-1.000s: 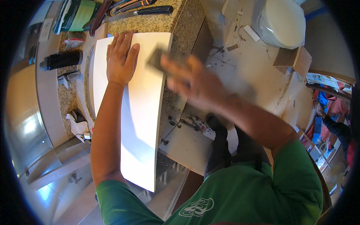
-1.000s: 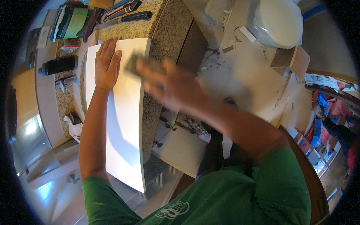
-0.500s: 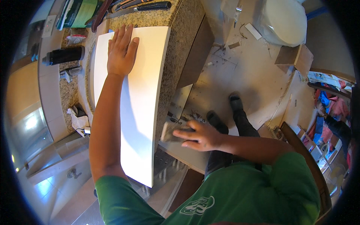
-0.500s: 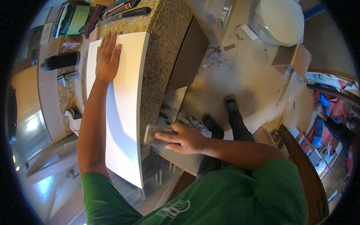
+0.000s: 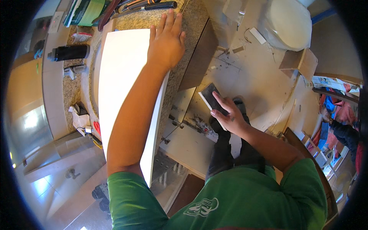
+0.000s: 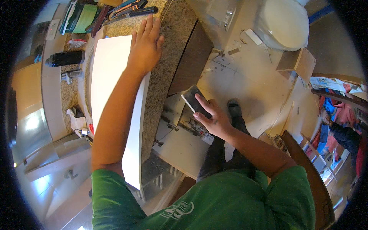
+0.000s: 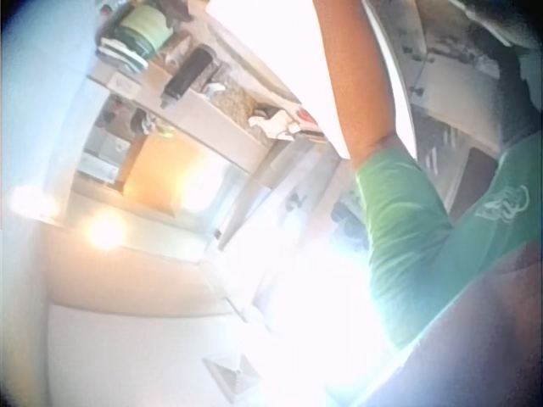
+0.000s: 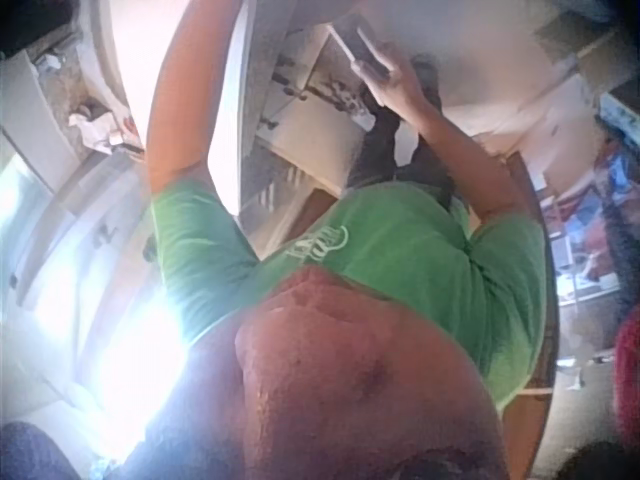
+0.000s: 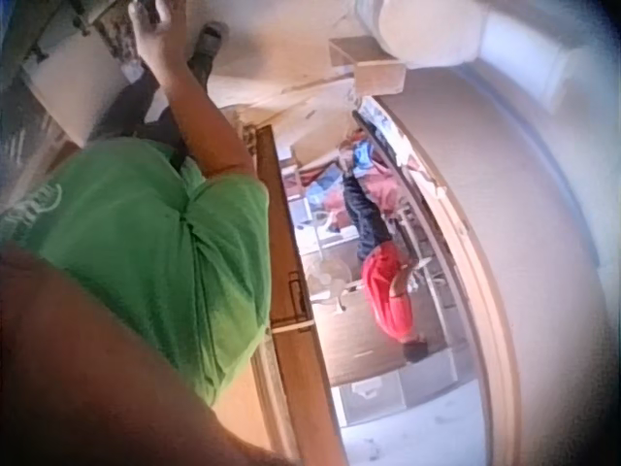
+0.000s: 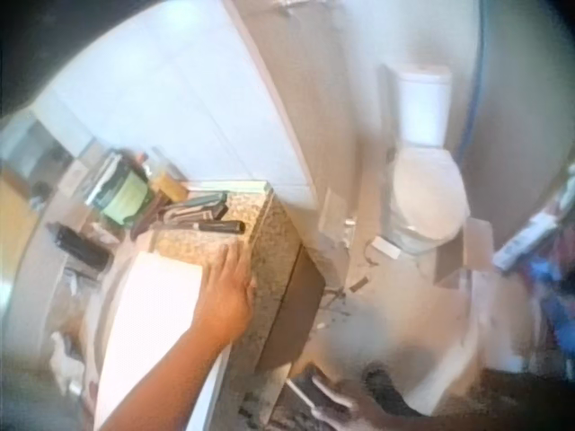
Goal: The person sands the edges of a white rectangular board using a sanding block. They then carry the board to another room and place it on a shelf.
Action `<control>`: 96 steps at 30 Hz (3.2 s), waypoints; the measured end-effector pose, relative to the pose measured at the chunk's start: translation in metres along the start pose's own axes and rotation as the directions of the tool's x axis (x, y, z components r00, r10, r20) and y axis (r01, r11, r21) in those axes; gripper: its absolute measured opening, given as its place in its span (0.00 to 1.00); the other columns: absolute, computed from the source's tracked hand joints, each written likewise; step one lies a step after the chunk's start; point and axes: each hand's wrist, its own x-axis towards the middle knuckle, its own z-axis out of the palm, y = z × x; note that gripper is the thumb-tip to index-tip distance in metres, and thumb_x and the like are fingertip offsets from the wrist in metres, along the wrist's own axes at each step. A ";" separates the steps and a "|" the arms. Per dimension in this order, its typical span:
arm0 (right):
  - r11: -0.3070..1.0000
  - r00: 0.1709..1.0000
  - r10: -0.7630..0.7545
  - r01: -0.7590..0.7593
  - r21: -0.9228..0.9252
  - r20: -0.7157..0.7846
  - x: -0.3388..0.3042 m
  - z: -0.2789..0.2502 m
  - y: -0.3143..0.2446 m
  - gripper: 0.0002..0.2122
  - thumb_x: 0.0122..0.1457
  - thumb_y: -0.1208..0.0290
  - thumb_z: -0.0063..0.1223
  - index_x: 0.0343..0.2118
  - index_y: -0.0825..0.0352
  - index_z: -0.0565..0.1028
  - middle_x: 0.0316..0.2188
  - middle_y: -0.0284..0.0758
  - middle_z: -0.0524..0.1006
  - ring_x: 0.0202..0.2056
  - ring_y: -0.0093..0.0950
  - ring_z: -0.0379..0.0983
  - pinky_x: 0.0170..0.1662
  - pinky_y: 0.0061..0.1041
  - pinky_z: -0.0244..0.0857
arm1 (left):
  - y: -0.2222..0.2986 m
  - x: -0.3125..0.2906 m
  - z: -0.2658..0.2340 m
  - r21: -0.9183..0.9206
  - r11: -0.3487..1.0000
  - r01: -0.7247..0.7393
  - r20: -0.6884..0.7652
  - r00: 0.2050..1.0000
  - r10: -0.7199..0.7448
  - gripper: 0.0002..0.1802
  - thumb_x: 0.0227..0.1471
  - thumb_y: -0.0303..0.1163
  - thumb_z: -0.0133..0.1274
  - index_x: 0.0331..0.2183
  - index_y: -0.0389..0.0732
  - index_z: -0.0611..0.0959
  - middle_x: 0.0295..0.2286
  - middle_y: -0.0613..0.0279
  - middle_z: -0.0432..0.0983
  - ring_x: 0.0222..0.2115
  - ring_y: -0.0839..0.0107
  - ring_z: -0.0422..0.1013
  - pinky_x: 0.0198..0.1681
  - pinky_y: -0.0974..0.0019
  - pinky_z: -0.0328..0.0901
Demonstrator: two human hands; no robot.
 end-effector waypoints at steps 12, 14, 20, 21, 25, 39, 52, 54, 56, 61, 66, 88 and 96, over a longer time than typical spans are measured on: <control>0.922 0.990 0.138 -0.124 0.366 -0.013 0.081 -0.047 -0.041 0.37 0.66 0.55 0.58 0.71 0.69 0.55 0.65 0.47 0.66 0.63 0.28 0.63 0.64 0.27 0.57 | 0.039 -0.218 -0.079 0.045 0.972 0.230 0.305 0.924 -0.232 0.54 0.43 0.12 0.51 0.71 0.46 0.55 0.71 0.56 0.48 0.71 0.56 0.46 0.73 0.46 0.42; 0.880 0.988 0.149 -0.146 0.452 0.030 0.104 -0.053 -0.052 0.35 0.67 0.55 0.55 0.70 0.68 0.58 0.64 0.46 0.68 0.64 0.30 0.64 0.64 0.27 0.57 | 0.040 -0.258 -0.090 0.043 0.962 0.269 0.299 0.916 -0.269 0.54 0.42 0.12 0.52 0.70 0.46 0.57 0.70 0.54 0.50 0.71 0.52 0.47 0.72 0.43 0.42; 0.966 0.992 -0.090 0.109 0.234 -0.092 0.159 -0.051 -0.087 0.29 0.71 0.56 0.47 0.69 0.67 0.61 0.66 0.47 0.67 0.67 0.34 0.63 0.67 0.29 0.55 | 0.044 -0.319 -0.097 0.060 0.936 0.347 0.226 0.909 -0.351 0.49 0.45 0.13 0.48 0.69 0.51 0.62 0.69 0.51 0.52 0.70 0.48 0.48 0.71 0.38 0.42; 0.969 0.986 -0.118 0.140 0.201 -0.119 0.165 -0.049 -0.091 0.29 0.71 0.55 0.47 0.69 0.66 0.61 0.66 0.47 0.67 0.67 0.34 0.63 0.67 0.29 0.54 | 0.044 -0.321 -0.095 0.059 0.936 0.348 0.227 0.908 -0.352 0.49 0.45 0.13 0.49 0.69 0.51 0.62 0.69 0.51 0.52 0.70 0.48 0.49 0.71 0.38 0.42; 0.913 0.981 0.091 -0.014 0.409 -0.170 0.168 -0.044 -0.090 0.31 0.70 0.53 0.50 0.69 0.66 0.61 0.64 0.45 0.69 0.61 0.32 0.68 0.65 0.28 0.57 | 0.041 -0.319 -0.096 0.050 0.943 0.329 0.222 0.917 -0.332 0.51 0.43 0.13 0.50 0.69 0.50 0.62 0.69 0.53 0.52 0.70 0.48 0.49 0.71 0.38 0.42; 0.865 0.875 0.485 -0.477 0.154 -0.013 -0.028 -0.102 0.026 0.33 0.64 0.61 0.60 0.68 0.70 0.62 0.59 0.40 0.73 0.59 0.29 0.68 0.62 0.26 0.59 | 0.032 -0.114 -0.042 0.015 0.986 0.166 0.073 0.983 -0.167 0.44 0.53 0.20 0.46 0.70 0.43 0.56 0.70 0.60 0.50 0.71 0.62 0.47 0.72 0.46 0.44; 0.990 0.989 0.136 -0.134 0.045 -0.061 0.056 -0.094 -0.062 0.33 0.66 0.64 0.56 0.70 0.70 0.58 0.63 0.46 0.68 0.63 0.34 0.65 0.64 0.29 0.57 | 0.046 -0.192 -0.057 0.010 0.947 0.322 0.097 0.942 -0.321 0.43 0.56 0.25 0.47 0.71 0.52 0.56 0.71 0.67 0.49 0.71 0.65 0.47 0.73 0.48 0.42; 0.989 0.996 -0.082 0.077 -0.128 -0.033 0.092 -0.083 -0.080 0.34 0.66 0.59 0.57 0.69 0.70 0.59 0.65 0.51 0.66 0.65 0.38 0.63 0.66 0.32 0.56 | 0.049 -0.242 -0.075 0.130 0.933 0.336 0.182 0.917 -0.355 0.45 0.52 0.22 0.48 0.70 0.53 0.57 0.70 0.70 0.50 0.71 0.66 0.48 0.72 0.47 0.44; 0.955 0.985 -0.173 0.169 -0.243 0.003 0.126 -0.073 -0.095 0.34 0.64 0.55 0.59 0.70 0.64 0.61 0.62 0.53 0.68 0.63 0.41 0.65 0.64 0.35 0.58 | 0.055 -0.294 -0.090 0.129 0.911 0.393 0.206 0.888 -0.412 0.47 0.51 0.18 0.48 0.70 0.56 0.59 0.70 0.70 0.52 0.71 0.66 0.49 0.73 0.47 0.44; 0.839 0.939 -0.345 0.307 -0.450 -0.003 0.186 -0.054 -0.121 0.35 0.61 0.51 0.61 0.70 0.48 0.62 0.51 0.49 0.73 0.53 0.41 0.72 0.57 0.35 0.65 | 0.065 -0.414 -0.119 0.162 0.876 0.455 0.243 0.842 -0.482 0.51 0.46 0.15 0.51 0.69 0.60 0.62 0.70 0.69 0.53 0.70 0.63 0.50 0.73 0.46 0.44; 0.756 0.952 -0.305 0.263 -0.599 0.033 0.204 -0.050 -0.126 0.33 0.61 0.50 0.60 0.69 0.45 0.64 0.41 0.43 0.71 0.41 0.36 0.73 0.49 0.32 0.68 | 0.079 -0.505 -0.134 0.178 0.715 0.676 0.163 0.696 -0.699 0.54 0.42 0.14 0.54 0.69 0.58 0.61 0.70 0.65 0.51 0.71 0.58 0.47 0.73 0.44 0.42; 0.828 0.970 -0.085 -0.059 -0.558 -0.228 0.165 -0.090 -0.157 0.35 0.61 0.54 0.60 0.70 0.55 0.61 0.56 0.51 0.77 0.56 0.39 0.75 0.58 0.33 0.65 | 0.085 -0.533 -0.144 0.020 0.296 0.955 0.133 0.290 -0.948 0.51 0.47 0.25 0.54 0.71 0.50 0.56 0.71 0.53 0.44 0.72 0.49 0.39 0.72 0.41 0.39; 0.944 0.981 -0.079 0.016 -0.330 -0.178 0.136 -0.072 -0.138 0.40 0.61 0.56 0.62 0.69 0.74 0.57 0.65 0.54 0.66 0.66 0.39 0.63 0.66 0.32 0.57 | 0.063 -0.546 -0.130 -0.193 0.057 0.980 0.007 0.059 -0.998 0.44 0.67 0.50 0.44 0.69 0.29 0.51 0.70 0.36 0.40 0.71 0.44 0.39 0.72 0.46 0.40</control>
